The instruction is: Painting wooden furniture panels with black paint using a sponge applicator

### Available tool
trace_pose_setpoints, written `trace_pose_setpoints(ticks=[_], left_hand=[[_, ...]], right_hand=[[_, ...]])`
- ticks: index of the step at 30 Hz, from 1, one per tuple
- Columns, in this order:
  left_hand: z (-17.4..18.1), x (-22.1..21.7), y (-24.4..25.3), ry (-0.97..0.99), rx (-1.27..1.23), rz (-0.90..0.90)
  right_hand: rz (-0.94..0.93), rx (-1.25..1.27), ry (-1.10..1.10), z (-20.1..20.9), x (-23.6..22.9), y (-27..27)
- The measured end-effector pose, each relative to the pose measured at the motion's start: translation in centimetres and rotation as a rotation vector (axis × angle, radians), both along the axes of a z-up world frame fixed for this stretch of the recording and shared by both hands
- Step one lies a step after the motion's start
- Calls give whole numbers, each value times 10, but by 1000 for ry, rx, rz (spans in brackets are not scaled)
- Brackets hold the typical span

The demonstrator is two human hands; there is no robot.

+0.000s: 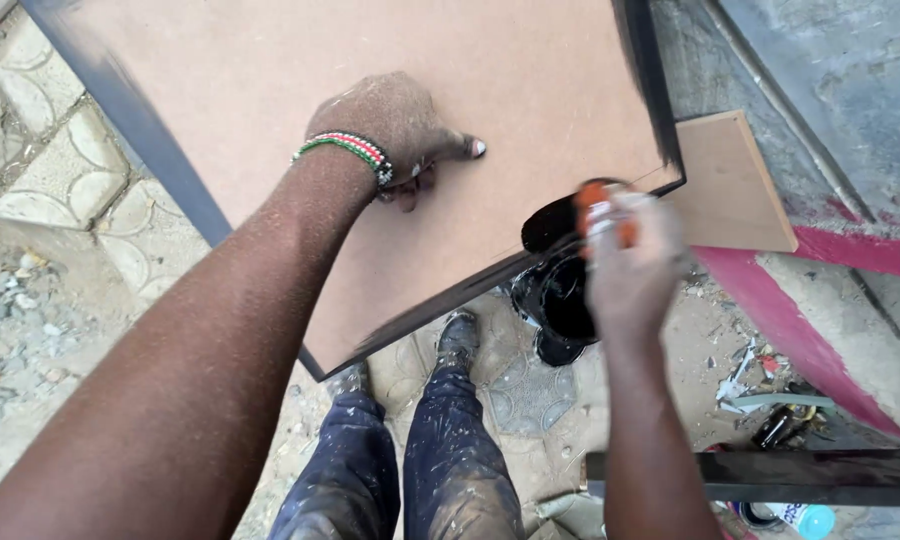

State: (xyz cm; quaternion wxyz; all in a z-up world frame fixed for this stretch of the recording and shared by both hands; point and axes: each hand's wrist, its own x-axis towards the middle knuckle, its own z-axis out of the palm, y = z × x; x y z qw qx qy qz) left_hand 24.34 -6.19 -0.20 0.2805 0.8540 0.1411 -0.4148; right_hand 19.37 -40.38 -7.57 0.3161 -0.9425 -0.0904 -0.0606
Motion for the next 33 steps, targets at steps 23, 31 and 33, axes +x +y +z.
trace_pose_setpoints(ticks=[23, 31, 33], left_hand=[[11, 8, 1, -12, 67, 101], [13, 10, -8, 31, 28, 97], [6, 10, -5, 28, 58, 65]], right_hand=[[-211, 999, 799, -17, -197, 135], [455, 71, 37, -4, -162, 100], [74, 1310, 670, -50, -73, 21]])
